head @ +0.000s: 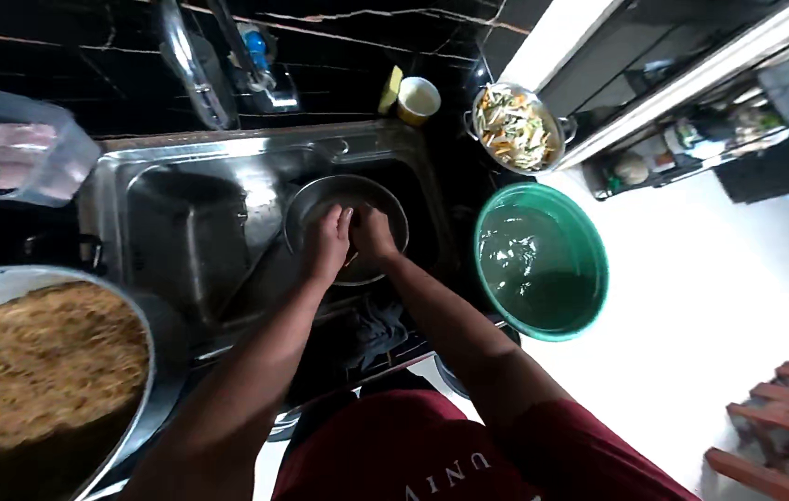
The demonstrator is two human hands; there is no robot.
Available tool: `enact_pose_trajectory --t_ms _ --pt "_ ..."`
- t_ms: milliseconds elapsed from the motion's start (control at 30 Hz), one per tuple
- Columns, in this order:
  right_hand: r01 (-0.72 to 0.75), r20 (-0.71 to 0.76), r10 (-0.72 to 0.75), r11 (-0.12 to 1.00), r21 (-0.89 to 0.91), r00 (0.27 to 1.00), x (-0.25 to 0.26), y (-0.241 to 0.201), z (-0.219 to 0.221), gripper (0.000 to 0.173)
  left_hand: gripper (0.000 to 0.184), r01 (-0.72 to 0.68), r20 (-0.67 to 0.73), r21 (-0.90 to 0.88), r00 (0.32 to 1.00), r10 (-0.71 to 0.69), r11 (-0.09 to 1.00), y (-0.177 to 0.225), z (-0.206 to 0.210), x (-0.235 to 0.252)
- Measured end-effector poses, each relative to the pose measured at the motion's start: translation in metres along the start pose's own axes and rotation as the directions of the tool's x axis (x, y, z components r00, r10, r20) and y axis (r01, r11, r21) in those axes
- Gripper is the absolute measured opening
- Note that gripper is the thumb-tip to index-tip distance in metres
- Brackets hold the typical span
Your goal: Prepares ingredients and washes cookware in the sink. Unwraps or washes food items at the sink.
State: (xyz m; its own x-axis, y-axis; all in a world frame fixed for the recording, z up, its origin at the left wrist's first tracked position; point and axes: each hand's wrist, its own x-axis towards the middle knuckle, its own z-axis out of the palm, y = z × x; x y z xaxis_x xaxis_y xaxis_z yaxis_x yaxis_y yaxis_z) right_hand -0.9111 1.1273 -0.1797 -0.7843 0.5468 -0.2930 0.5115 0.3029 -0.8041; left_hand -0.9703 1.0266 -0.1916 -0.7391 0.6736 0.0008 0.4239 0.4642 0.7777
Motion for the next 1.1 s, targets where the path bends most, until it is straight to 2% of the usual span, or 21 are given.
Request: enact_pose_trajectory --t_ms 67,167,300,433,500,567,667,733,800,867,1000,1100 --pt "-0.124 -0.073 0.118 0.989 -0.079 0.99 0.005 0.001 0.004 0.026 0.04 -0.013 0.02 0.009 1.0 0.013 1.0 0.009 0.004 -0.006" --pt "-0.196 -0.098 0.183 0.968 -0.155 0.978 0.027 0.022 -0.009 0.034 0.039 0.047 0.007 -0.033 0.999 -0.047 0.998 0.011 -0.004 -0.01" --pt "-0.148 -0.082 0.133 0.964 -0.22 0.988 0.048 0.034 -0.026 0.024 0.039 0.133 -0.029 0.004 0.991 -0.133 0.991 -0.001 -0.03 -0.01" --pt "-0.172 -0.048 0.165 0.953 -0.25 0.985 0.054 0.041 -0.036 0.022 0.041 0.188 0.033 0.071 0.981 -0.191 0.98 -0.013 -0.032 -0.008" --pt "-0.189 -0.032 0.187 0.965 -0.18 0.982 0.055 0.053 -0.038 0.023 0.042 0.229 0.071 0.09 0.969 -0.235 0.969 -0.026 -0.031 -0.006" --pt "-0.221 0.005 0.221 0.975 -0.029 0.975 0.056 0.062 -0.038 0.024 0.042 0.258 0.104 0.118 0.957 -0.27 0.959 -0.04 -0.034 -0.001" --pt "-0.248 0.078 0.237 0.946 0.209 0.968 0.043 0.046 -0.038 0.024 0.043 0.197 0.057 0.156 0.977 -0.207 0.968 -0.039 -0.035 -0.003" --pt "-0.275 0.12 0.248 0.896 0.348 0.961 0.036 0.034 -0.029 0.023 0.04 0.077 0.034 0.172 0.996 -0.084 0.982 -0.023 -0.026 -0.005" --pt "-0.316 0.134 0.286 0.843 0.435 0.949 0.033 0.029 -0.017 0.025 0.037 0.013 0.103 0.173 0.994 -0.031 0.985 -0.011 -0.007 -0.007" --pt "-0.379 0.121 0.373 0.768 0.516 0.92 0.031 0.029 -0.011 0.024 0.051 0.073 0.188 0.183 0.976 -0.108 0.98 0.002 0.008 -0.01" --pt "-0.502 0.135 0.562 0.574 0.647 0.816 0.02 0.025 -0.028 0.028 0.038 0.209 0.213 0.04 0.954 -0.212 0.977 -0.002 0.03 -0.016" --pt "-0.493 0.162 0.561 0.511 0.704 0.812 0.019 0.032 -0.03 0.029 0.031 0.116 0.224 0.14 0.964 -0.146 0.983 0.002 0.025 -0.017"
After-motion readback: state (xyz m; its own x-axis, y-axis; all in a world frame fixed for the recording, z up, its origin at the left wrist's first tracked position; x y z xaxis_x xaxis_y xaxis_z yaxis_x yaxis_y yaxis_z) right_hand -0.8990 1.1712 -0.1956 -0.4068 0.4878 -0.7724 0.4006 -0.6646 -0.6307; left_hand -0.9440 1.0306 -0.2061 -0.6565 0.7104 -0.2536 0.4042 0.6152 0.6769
